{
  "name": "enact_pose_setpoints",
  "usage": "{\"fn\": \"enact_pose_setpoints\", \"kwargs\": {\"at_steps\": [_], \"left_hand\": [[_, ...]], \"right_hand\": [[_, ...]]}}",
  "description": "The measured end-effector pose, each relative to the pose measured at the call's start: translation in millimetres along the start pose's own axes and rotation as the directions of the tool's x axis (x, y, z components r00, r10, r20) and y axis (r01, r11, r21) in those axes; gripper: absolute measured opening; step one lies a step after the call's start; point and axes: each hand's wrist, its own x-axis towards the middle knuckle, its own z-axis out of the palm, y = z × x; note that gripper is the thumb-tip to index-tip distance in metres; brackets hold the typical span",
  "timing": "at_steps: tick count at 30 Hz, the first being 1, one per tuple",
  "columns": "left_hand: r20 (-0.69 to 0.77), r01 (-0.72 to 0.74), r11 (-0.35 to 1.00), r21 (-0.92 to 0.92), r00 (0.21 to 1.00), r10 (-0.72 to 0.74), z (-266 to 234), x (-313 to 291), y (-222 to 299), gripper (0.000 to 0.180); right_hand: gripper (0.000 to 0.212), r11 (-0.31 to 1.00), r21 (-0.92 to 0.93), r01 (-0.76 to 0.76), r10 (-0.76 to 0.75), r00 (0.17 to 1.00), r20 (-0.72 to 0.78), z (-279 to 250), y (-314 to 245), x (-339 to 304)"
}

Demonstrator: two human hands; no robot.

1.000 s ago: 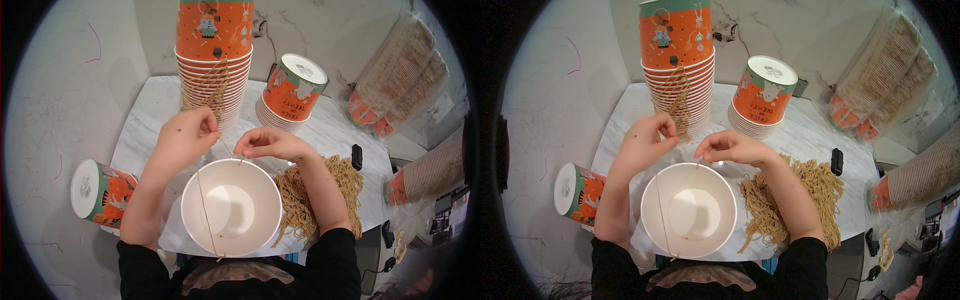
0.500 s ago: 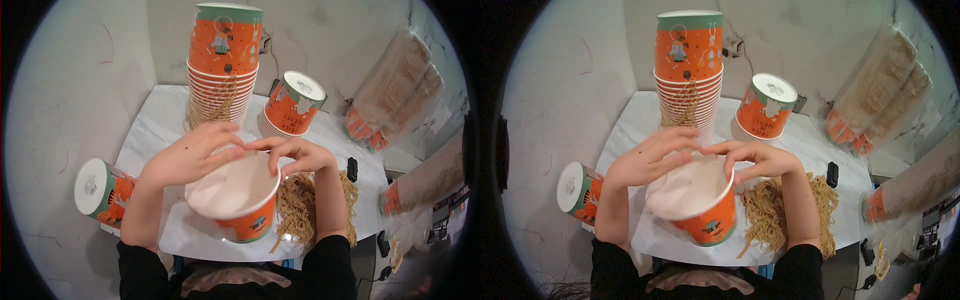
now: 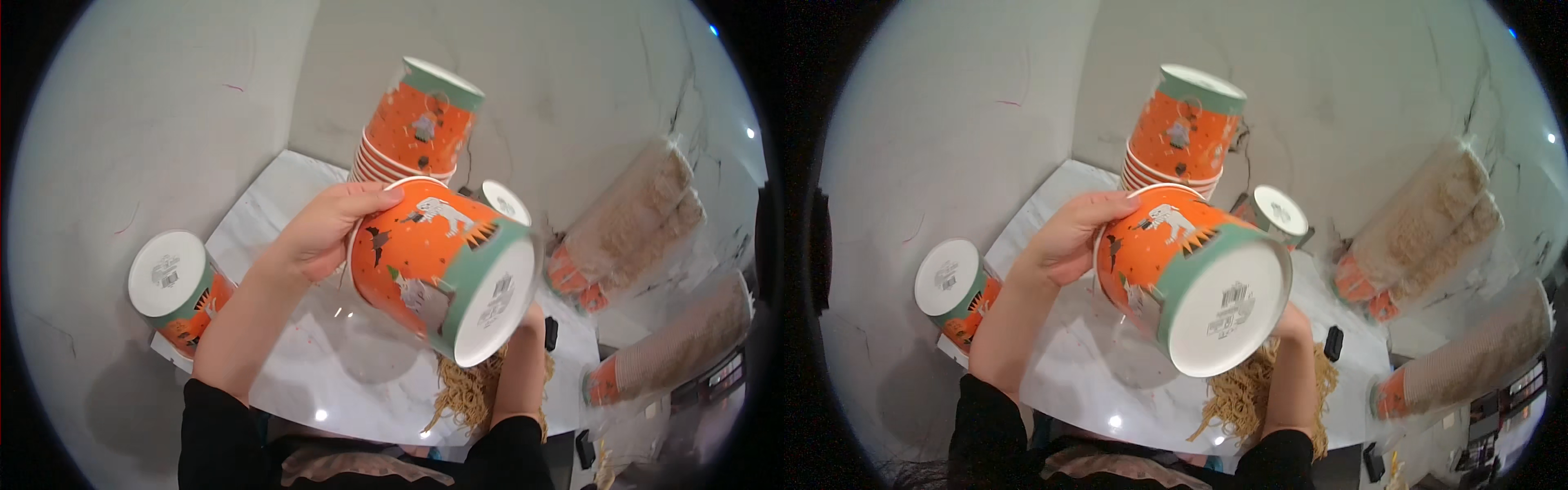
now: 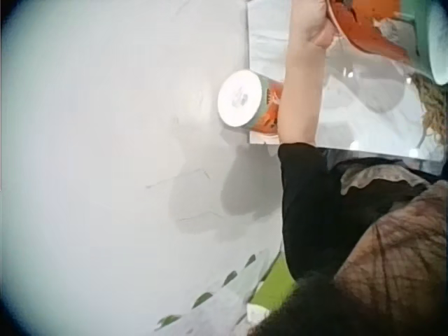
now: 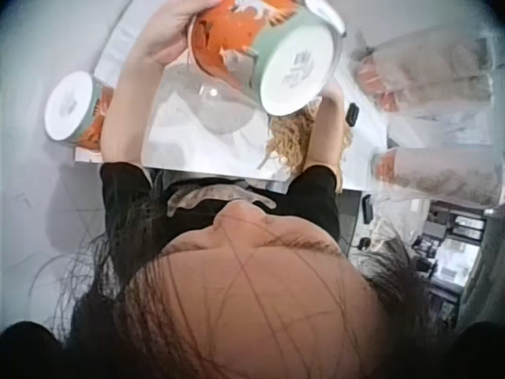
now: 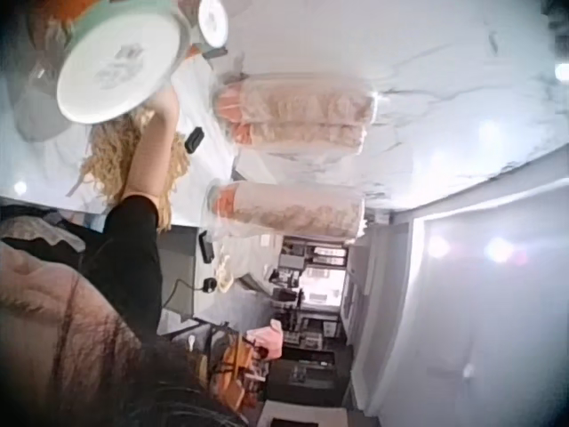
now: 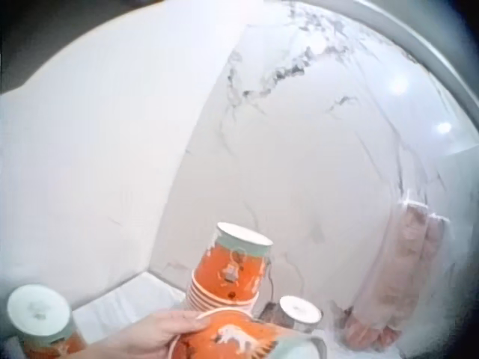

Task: Attaching string handles to decorative paper buckets for assembly.

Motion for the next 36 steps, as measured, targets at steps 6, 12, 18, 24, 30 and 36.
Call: {"fn": "enact_pose_setpoints", "kwargs": {"at_steps": [6,12,18,24,30,36], "left_hand": [[-0.029,-0.019,0.974,-0.225,0.999,0.012,-28,-3,5,0.035],[-0.180,-0.291,0.943,-0.161,0.948,0.262,-7,-10,13,0.059],[-0.450,-0.265,0.944,-0.198,0.880,0.152,-18,-14,17,0.056],[-0.511,-0.269,0.931,-0.247,0.853,0.111,-27,-14,14,0.037],[-0.515,-0.289,0.910,-0.296,0.851,0.103,-28,-13,13,0.025],[-0.554,-0.326,0.893,-0.310,0.826,0.109,-27,-13,10,0.021]], "right_hand": [[0.104,0.937,-0.280,0.207,-0.276,0.932,-0.234,55,-64,8],[0.126,0.902,-0.140,0.407,-0.431,0.856,-0.286,42,-149,70],[0.099,0.809,-0.307,0.501,-0.581,0.603,-0.546,11,-204,165],[0.097,0.848,-0.469,0.248,-0.523,0.537,-0.662,-11,-171,221],[0.086,0.952,-0.306,0.016,-0.260,0.570,-0.780,-5,-132,218],[0.090,0.949,-0.309,-0.071,-0.210,0.590,-0.780,8,-103,214]]}}
